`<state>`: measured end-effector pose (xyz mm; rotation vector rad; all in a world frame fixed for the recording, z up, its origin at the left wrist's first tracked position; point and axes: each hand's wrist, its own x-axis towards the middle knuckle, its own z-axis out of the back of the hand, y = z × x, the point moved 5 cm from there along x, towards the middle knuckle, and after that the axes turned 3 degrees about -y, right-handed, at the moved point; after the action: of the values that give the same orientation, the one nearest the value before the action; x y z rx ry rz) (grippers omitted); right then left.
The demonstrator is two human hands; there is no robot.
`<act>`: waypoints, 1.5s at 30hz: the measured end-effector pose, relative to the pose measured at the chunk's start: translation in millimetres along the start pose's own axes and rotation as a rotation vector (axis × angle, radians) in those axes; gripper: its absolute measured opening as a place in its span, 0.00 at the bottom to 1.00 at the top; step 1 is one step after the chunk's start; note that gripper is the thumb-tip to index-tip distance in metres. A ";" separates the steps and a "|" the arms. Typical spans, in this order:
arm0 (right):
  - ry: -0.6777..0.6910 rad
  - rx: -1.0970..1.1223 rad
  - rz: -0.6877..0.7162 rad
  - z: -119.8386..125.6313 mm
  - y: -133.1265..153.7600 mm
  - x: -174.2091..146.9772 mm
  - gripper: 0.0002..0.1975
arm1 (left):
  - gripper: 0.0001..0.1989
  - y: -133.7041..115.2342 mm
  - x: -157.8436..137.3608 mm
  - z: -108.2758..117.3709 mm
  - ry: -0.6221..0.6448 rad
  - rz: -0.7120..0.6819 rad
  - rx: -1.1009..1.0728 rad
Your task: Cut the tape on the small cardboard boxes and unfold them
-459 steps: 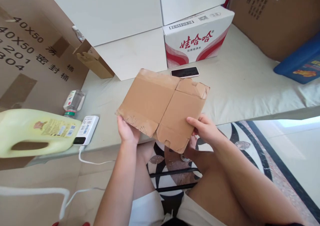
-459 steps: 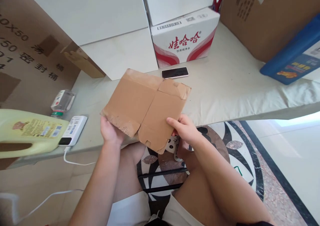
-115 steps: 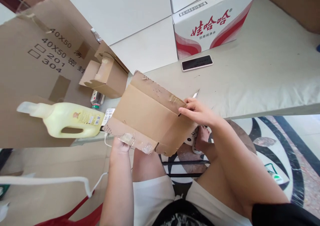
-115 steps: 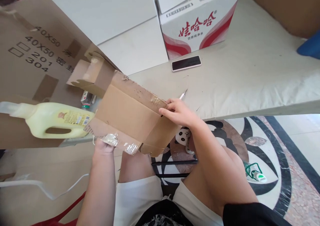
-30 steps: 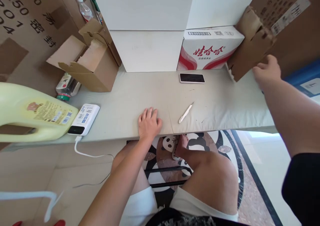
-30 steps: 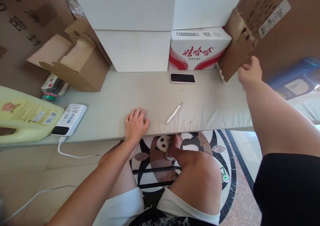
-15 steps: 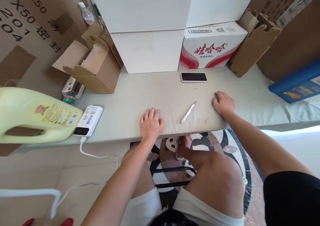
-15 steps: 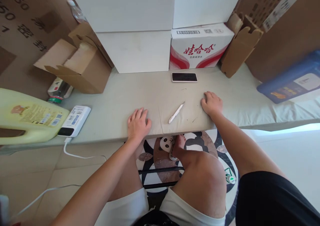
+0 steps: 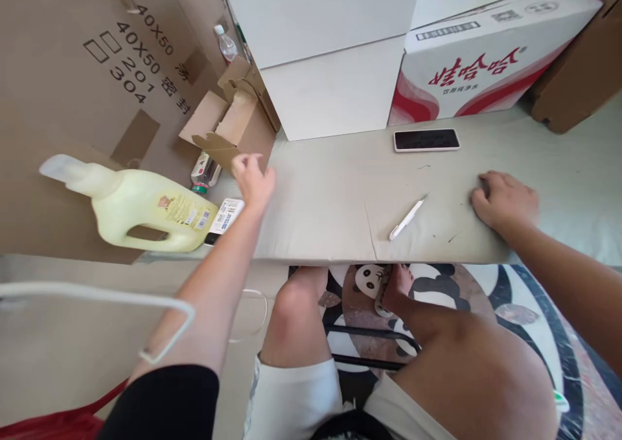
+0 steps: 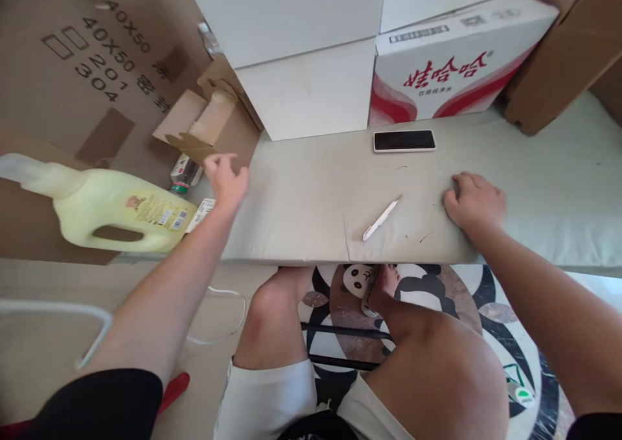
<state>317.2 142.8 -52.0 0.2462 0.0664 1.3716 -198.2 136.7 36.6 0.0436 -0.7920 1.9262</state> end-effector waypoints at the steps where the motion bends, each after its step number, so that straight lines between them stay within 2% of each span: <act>1: 0.003 -0.009 -0.005 0.2 0.2 0.1 0.29 | 0.20 -1.3 15.8 13.4 -0.053 -0.006 0.058; 2: 0.006 -0.015 -0.006 0.5 0.3 0.3 0.29 | 0.20 -2.8 29.0 24.8 -0.068 -0.014 0.119; 4: 0.010 -0.018 -0.004 0.5 0.5 0.7 0.29 | 0.14 -5.0 48.3 42.1 -0.039 -0.036 0.253; 7: 0.012 -0.006 -0.002 -0.4 -0.6 1.8 0.28 | 0.08 -1.0 61.7 57.5 0.003 -0.006 0.390; 12: 0.011 -0.003 -0.001 -0.9 -2.4 2.5 0.27 | 0.13 3.4 58.1 60.5 0.041 -0.109 0.532; 15: 0.021 -0.008 0.002 0.8 -1.6 1.2 0.28 | 0.07 5.6 49.6 63.1 0.005 -0.128 0.521; 20: 0.016 -0.025 -0.003 1.7 0.7 0.4 0.27 | 0.02 5.8 33.3 68.9 -0.206 -0.273 0.322; 24: -0.019 -0.038 -0.028 -0.2 -0.4 2.3 0.25 | 0.09 0.9 5.9 64.0 -0.327 -0.356 0.041; 26: -0.029 -0.025 -0.027 -1.5 -1.2 3.1 0.25 | 0.10 -15.0 -20.3 59.2 -0.329 -0.511 -0.147; 28: -0.039 -0.017 -0.031 -2.6 -2.4 3.4 0.24 | 0.08 -34.3 -49.5 53.6 -0.260 -0.662 -0.334; 31: -0.056 -0.012 -0.036 -3.9 -4.1 3.8 0.23 | 0.09 -52.8 -84.1 49.2 -0.209 -0.785 -0.486; 34: -0.082 0.012 -0.039 -3.5 -5.2 4.9 0.22 | 0.12 -47.8 -94.2 42.3 -0.121 -0.702 -0.573; 36: -0.092 0.040 -0.039 -2.1 -5.5 5.5 0.21 | 0.20 -38.0 -93.0 35.5 -0.030 -0.602 -0.631; 39: -0.105 0.089 -0.051 0.5 -3.5 3.3 0.18 | 0.26 -32.0 -91.5 24.6 0.076 -0.472 -0.552; 42: -0.140 0.139 -0.085 2.7 7.0 -3.3 0.15 | 0.22 -42.8 -95.5 19.9 0.135 -0.384 -0.388; 45: -0.150 0.253 -0.078 4.7 34.4 -9.2 0.19 | 0.10 -62.1 -102.8 28.9 0.128 -0.419 -0.329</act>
<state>283.2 139.4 -41.0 0.5527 0.1234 1.2625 -105.8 56.4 53.7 -0.1059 -0.9225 1.3766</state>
